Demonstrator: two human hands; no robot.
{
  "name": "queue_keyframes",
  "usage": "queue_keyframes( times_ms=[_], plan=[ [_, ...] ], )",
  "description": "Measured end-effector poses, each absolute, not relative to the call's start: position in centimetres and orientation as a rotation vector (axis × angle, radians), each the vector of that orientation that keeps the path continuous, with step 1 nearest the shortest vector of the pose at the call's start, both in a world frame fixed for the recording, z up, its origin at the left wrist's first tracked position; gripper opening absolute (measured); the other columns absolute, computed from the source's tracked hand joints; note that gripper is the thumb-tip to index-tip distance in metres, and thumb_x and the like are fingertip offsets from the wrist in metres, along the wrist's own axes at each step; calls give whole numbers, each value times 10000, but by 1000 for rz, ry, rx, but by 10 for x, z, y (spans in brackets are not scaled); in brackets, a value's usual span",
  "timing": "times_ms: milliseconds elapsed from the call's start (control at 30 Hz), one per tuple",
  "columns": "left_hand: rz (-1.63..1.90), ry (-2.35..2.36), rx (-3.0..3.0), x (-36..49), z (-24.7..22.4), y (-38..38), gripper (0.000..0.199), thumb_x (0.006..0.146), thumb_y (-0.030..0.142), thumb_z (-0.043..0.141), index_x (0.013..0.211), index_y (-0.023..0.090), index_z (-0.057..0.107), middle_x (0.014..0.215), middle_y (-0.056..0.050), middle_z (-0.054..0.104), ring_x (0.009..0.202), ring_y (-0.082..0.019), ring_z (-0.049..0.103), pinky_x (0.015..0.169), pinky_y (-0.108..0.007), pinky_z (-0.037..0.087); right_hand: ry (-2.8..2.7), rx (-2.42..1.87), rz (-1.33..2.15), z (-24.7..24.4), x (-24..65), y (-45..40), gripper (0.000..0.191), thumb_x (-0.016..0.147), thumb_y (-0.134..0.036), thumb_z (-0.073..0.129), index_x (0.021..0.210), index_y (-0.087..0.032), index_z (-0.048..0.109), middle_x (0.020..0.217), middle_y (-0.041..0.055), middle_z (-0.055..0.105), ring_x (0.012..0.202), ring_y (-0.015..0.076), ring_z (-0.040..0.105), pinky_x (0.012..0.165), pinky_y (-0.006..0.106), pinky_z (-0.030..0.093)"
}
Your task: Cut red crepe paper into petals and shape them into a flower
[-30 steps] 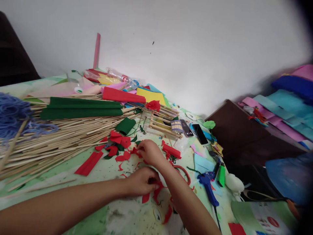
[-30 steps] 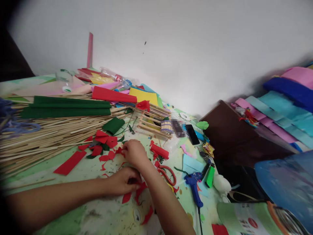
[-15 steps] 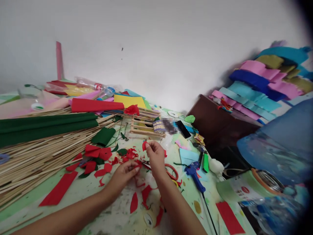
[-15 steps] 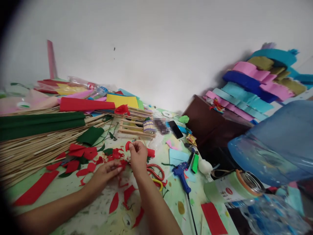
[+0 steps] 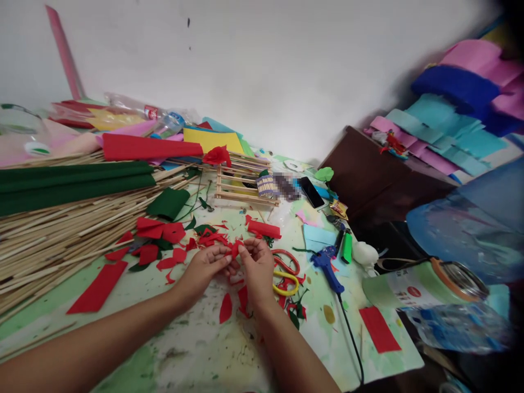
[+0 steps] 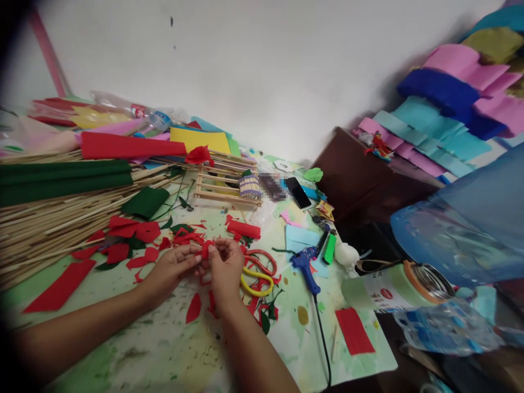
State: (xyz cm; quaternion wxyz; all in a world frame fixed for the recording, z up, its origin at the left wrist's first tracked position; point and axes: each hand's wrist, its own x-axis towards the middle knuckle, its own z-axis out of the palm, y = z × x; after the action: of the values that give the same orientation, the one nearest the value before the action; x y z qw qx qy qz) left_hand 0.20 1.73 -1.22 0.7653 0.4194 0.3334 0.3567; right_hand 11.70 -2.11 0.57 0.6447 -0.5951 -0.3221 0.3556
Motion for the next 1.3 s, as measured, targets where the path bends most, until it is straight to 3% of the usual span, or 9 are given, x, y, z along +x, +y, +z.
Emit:
queue_keyframes(
  times_ms=[167, 400, 800, 1067, 1300],
  plan=[
    [717, 742, 925, 2, -7, 16, 224, 686, 291, 713, 808, 132, 613, 624, -33, 722, 515, -131, 632, 523, -232, 481, -745, -1419, 731, 0, 121, -22, 171, 717, -275, 622, 836, -166, 568, 785, 13, 593, 741, 145, 566, 718, 280, 468],
    [683, 740, 956, 1, -8, 16, 236, 702, 296, 697, 853, 138, 608, 609, -22, 722, 513, -128, 624, 521, -227, 473, -788, -1443, 712, 4, 119, -23, 142, 738, -276, 599, 826, -172, 556, 761, 5, 585, 698, 134, 547, 667, 259, 456],
    [634, 723, 1072, 3, -5, 15, 154, 748, 313, 638, 740, 159, 634, 571, -2, 683, 493, -114, 594, 516, -223, 461, -854, -1469, 660, 5, 116, -25, 107, 752, -270, 580, 809, -184, 554, 731, 3, 580, 667, 134, 538, 640, 256, 456],
    [630, 736, 1096, 2, -3, 15, 168, 739, 327, 637, 735, 159, 624, 553, 10, 664, 463, -104, 568, 492, -217, 442, -818, -1404, 784, 4, 122, -24, 203, 726, -316, 609, 862, -169, 576, 775, 18, 615, 729, 147, 578, 688, 270, 478],
    [650, 707, 1092, 1, -6, 17, 178, 742, 332, 630, 722, 155, 627, 540, 16, 639, 467, -102, 555, 488, -214, 431, -926, -1433, 926, 9, 119, -26, 152, 704, -308, 612, 633, -176, 588, 519, -34, 559, 459, 103, 476, 458, 222, 405]
  ],
)
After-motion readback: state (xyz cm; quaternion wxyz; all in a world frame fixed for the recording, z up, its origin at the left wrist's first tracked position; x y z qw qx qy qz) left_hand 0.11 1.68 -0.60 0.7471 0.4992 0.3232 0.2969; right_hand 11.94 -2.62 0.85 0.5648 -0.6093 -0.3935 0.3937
